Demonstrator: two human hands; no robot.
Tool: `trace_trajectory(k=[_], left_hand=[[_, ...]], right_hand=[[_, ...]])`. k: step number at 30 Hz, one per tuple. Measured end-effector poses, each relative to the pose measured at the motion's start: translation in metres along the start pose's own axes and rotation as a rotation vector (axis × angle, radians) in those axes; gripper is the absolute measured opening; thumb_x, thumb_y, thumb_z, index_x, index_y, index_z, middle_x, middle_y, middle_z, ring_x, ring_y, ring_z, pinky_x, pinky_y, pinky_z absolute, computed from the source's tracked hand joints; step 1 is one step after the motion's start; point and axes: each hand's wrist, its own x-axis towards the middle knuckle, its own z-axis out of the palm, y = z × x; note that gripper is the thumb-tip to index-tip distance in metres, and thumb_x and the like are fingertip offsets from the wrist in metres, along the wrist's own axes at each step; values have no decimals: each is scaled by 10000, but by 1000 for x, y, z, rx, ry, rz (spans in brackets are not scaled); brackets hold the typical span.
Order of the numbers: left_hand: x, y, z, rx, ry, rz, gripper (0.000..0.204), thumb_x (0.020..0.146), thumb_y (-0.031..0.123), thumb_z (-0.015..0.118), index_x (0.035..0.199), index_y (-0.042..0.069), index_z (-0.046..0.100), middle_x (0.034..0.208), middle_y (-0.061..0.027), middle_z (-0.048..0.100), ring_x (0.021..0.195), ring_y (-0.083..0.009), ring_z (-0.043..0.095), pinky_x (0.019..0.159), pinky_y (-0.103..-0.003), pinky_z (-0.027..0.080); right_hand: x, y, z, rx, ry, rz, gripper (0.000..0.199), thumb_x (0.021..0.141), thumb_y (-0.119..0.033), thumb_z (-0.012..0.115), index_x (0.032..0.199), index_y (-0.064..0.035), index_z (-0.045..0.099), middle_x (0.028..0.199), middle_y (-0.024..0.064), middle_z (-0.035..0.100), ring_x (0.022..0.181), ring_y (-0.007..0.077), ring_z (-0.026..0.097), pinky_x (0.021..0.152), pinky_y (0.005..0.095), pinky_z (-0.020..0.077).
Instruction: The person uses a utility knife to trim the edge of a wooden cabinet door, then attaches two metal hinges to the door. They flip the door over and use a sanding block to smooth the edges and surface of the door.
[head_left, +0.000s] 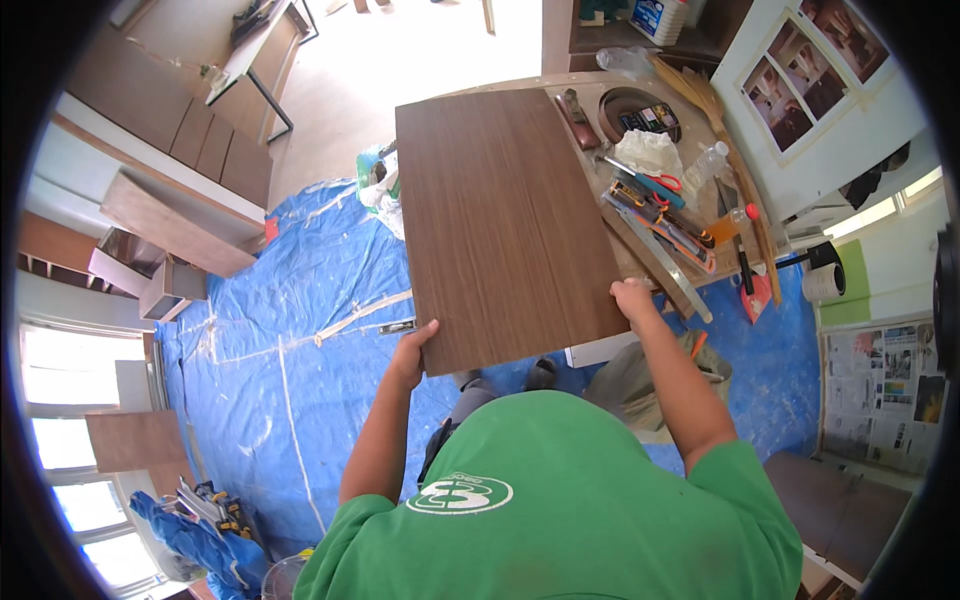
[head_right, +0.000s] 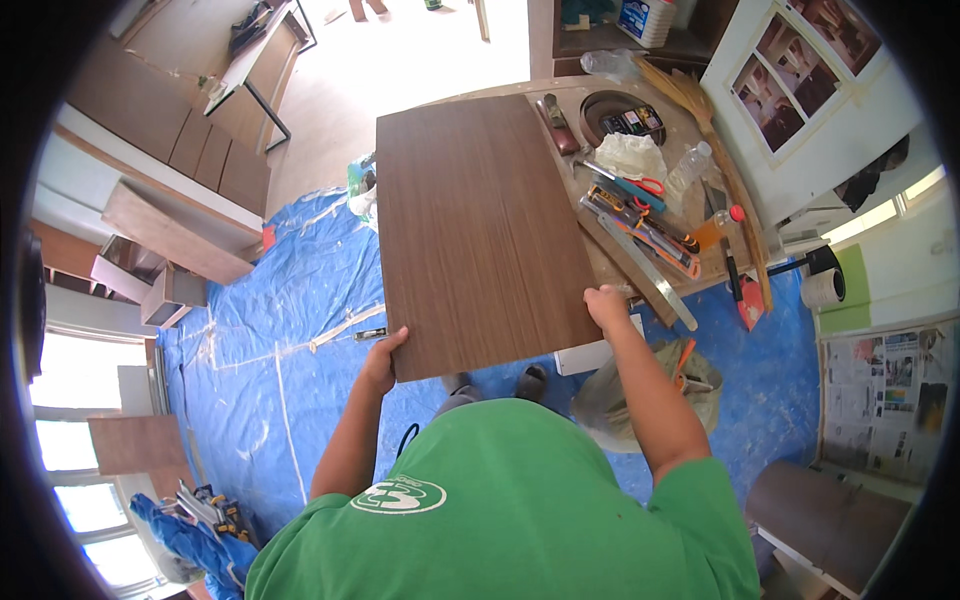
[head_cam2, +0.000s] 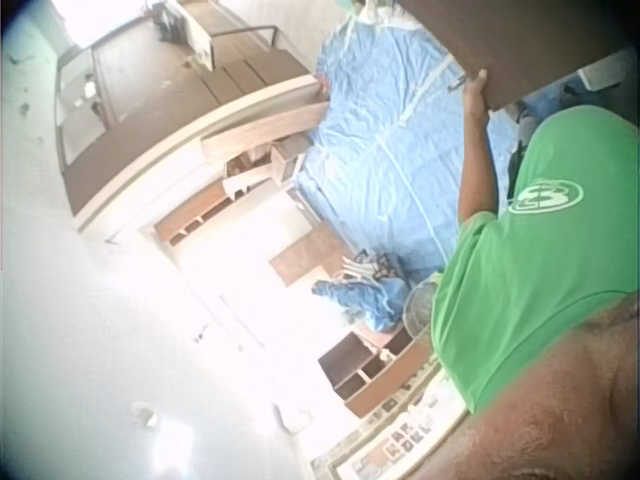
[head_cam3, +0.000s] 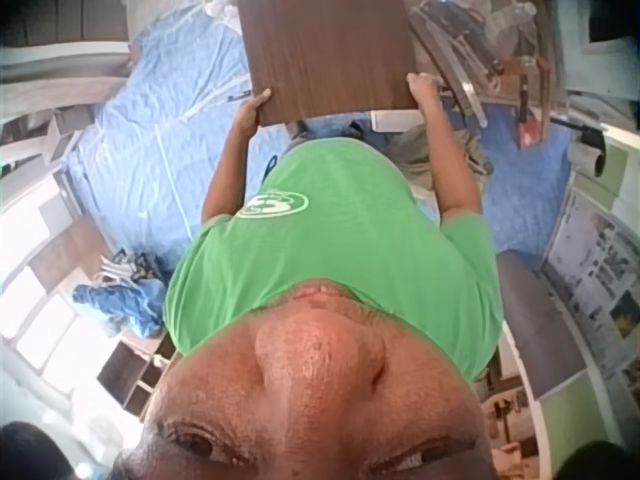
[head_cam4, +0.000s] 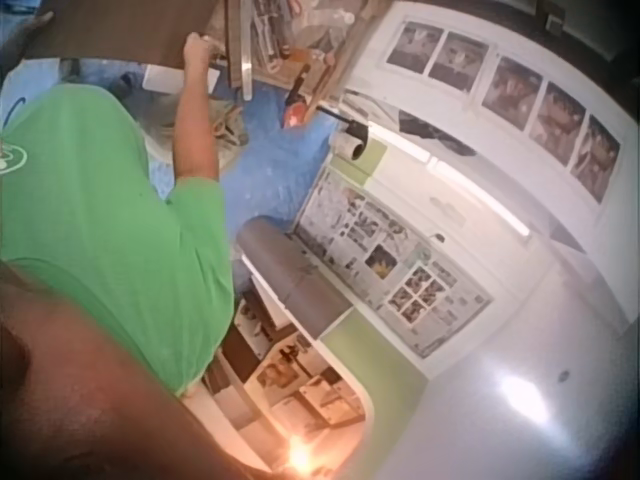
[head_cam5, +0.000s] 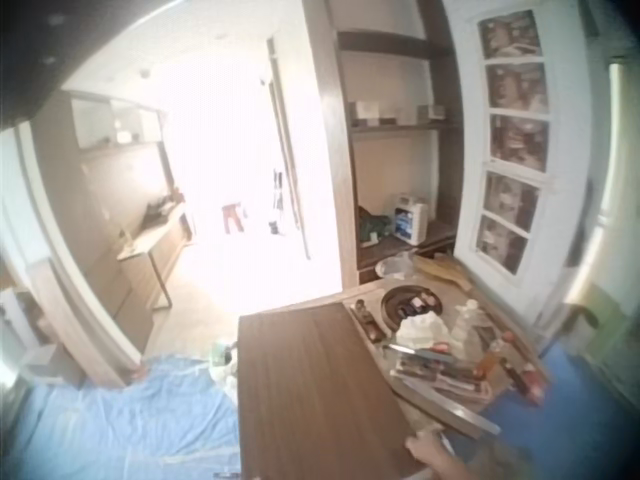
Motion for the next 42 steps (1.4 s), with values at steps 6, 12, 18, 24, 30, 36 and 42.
trace_trajectory(k=[6, 12, 18, 24, 30, 36, 42], left_hand=[[-25, 23, 11, 137, 36, 108, 552, 950, 317, 705, 1300, -98, 603, 1229, -185, 698, 1096, -259, 700, 973, -369, 536], [-42, 36, 42, -51, -138, 263, 550, 978, 301, 630, 1372, -74, 550, 1332, -177, 649, 1224, -272, 637, 1057, -412, 486], [-60, 57, 47, -263, -368, 439, 623, 1033, 452, 496, 1441, -19, 518, 1413, -130, 608, 1285, -261, 594, 1101, -401, 436], [-95, 112, 122, -314, -289, 553, 612, 1100, 470, 383, 1530, 41, 453, 1372, -138, 631, 1217, -243, 632, 1092, -375, 450], [-111, 146, 163, 163, -213, 590, 665, 1084, 507, 478, 1595, 97, 361, 1292, -87, 657, 1107, -220, 679, 929, -356, 560], [-86, 157, 194, 553, 33, 1020, 620, 1048, 590, 494, 999, 5, 691, 759, -129, 663, 757, -240, 684, 698, -401, 524], [-109, 182, 235, 757, 114, 1115, 599, 1031, 601, 501, 1012, 36, 699, 814, -176, 680, 795, -355, 670, 712, -441, 513]], right_hand=[[-14, -28, 15, -29, 233, -137, 585, 948, -361, 577, 1330, 81, 586, 1314, 321, 629, 1264, 419, 600, 1041, 447, 469], [13, -24, 11, 54, 256, -181, 595, 978, -417, 575, 1339, 56, 589, 1327, 309, 628, 1270, 449, 587, 1056, 482, 457], [-9, -45, 14, 250, 152, -258, 490, 1016, -384, 580, 1250, 43, 637, 1206, 205, 701, 1116, 318, 660, 961, 416, 504], [-10, -45, -3, 506, -48, -210, 433, 1054, -358, 557, 1235, 22, 654, 1148, 138, 706, 1026, 203, 665, 912, 347, 523], [-3, -43, -17, 591, -133, -127, 456, 1060, -372, 537, 1268, 20, 641, 1208, 142, 698, 1066, 214, 680, 929, 347, 537], [2, -39, -22, 721, -246, -95, 465, 1067, -382, 529, 1313, 1, 626, 1239, 115, 693, 1090, 209, 679, 944, 345, 542], [-11, -51, -25, 701, -286, -6, 515, 1065, -473, 499, 1348, -62, 628, 1282, 118, 684, 1110, 210, 676, 954, 364, 529]])
